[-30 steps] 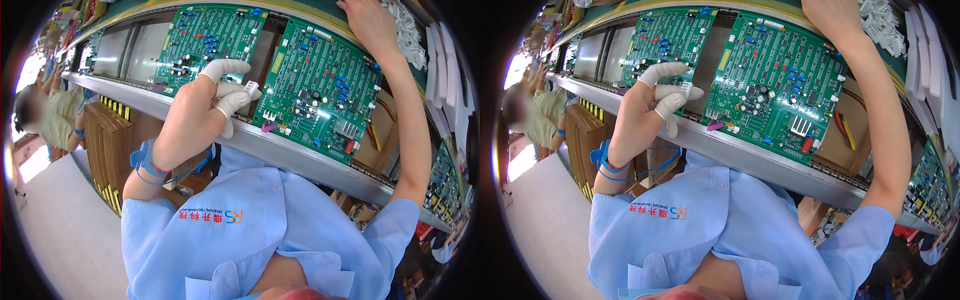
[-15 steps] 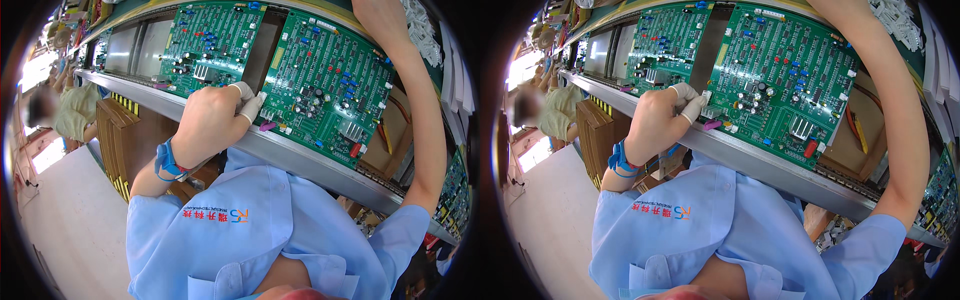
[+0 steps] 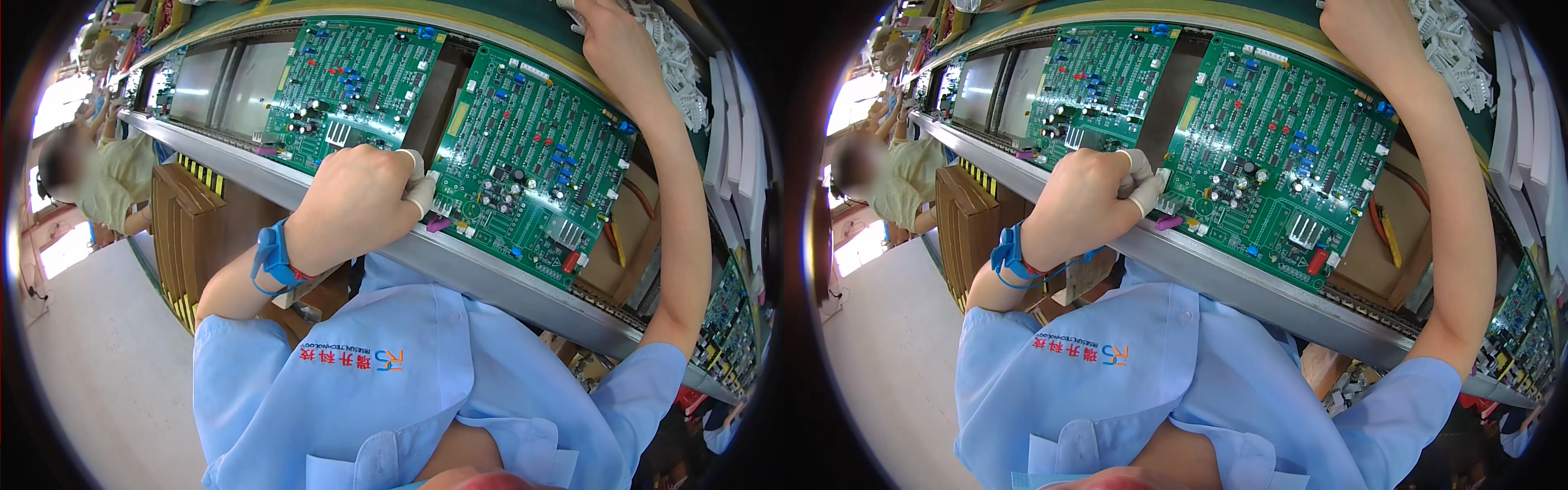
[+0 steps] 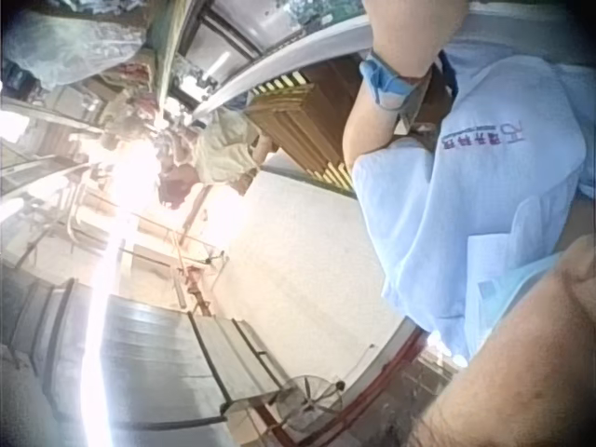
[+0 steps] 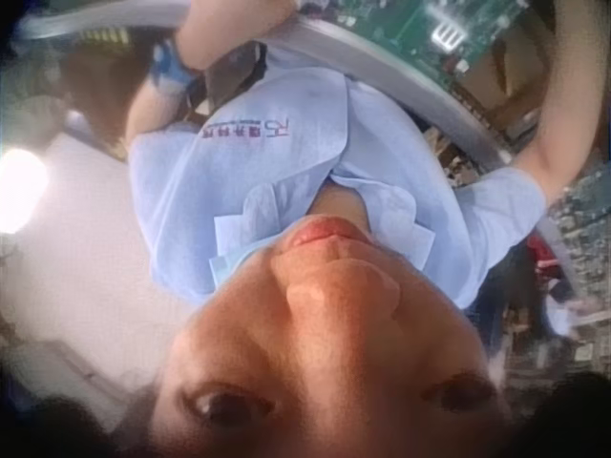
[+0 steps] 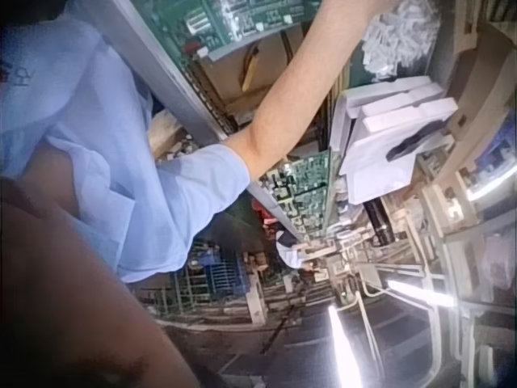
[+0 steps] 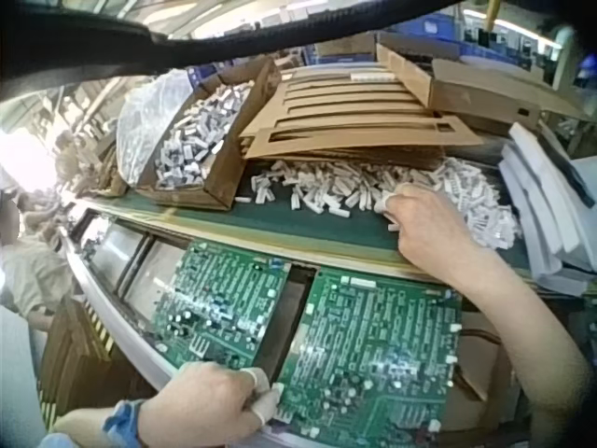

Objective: The recorder is assembling electronic components onto printed circuit boards (PCBs) on an assembly line.

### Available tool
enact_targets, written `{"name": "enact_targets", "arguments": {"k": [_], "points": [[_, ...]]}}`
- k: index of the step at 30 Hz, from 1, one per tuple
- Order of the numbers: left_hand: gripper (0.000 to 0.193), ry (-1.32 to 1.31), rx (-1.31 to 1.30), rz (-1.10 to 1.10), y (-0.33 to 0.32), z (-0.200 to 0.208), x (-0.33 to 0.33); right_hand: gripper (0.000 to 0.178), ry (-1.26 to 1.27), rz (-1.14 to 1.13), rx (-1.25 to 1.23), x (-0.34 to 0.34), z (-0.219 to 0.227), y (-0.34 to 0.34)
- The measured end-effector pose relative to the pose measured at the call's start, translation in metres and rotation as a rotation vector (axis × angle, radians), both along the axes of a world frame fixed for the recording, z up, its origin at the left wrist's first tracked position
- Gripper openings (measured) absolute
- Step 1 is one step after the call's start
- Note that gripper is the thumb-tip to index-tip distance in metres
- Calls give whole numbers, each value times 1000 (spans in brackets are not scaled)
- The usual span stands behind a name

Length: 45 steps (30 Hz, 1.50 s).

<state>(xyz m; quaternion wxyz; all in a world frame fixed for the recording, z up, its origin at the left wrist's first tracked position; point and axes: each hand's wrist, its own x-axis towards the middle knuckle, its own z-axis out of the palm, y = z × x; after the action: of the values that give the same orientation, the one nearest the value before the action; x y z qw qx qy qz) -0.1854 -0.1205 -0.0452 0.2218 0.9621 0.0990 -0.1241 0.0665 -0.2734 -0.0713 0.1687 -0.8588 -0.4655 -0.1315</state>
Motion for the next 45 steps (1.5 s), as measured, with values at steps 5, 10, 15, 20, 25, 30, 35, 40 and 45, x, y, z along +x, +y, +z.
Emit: {"name": "enact_targets", "arguments": {"k": [5, 10, 15, 20, 25, 30, 35, 40, 45], "points": [[19, 1, 6, -42, 1, 5, 1, 12, 1, 5, 10, 2, -1, -2], [26, -283, 63, -87, 48, 36, 34, 9, -4, -14, -22, -1, 8, 0], [32, -548, 93, -55, 95, 29, 149, 16, -265, 101, -43, 43, -19, -7], [48, -369, 314, 78, 88, -6, 193, 11, -263, 35, -29, 22, -4, -6], [34, -482, 267, 26, 89, -16, 192, 13, -161, 98, 38, 4, 8, 14], [29, -506, -159, -77, 134, 31, 137, 12, -23, 217, 122, -24, 20, 59], [21, -391, -577, 273, 169, 58, 55, 16, 57, 272, 24, -53, 19, 134], [20, -271, -63, 360, 189, 67, -3, 15, 65, 270, -30, -81, 29, 189], [16, -318, -377, 467, 192, 53, -42, 14, 40, 236, -155, -89, 27, 203]]}}
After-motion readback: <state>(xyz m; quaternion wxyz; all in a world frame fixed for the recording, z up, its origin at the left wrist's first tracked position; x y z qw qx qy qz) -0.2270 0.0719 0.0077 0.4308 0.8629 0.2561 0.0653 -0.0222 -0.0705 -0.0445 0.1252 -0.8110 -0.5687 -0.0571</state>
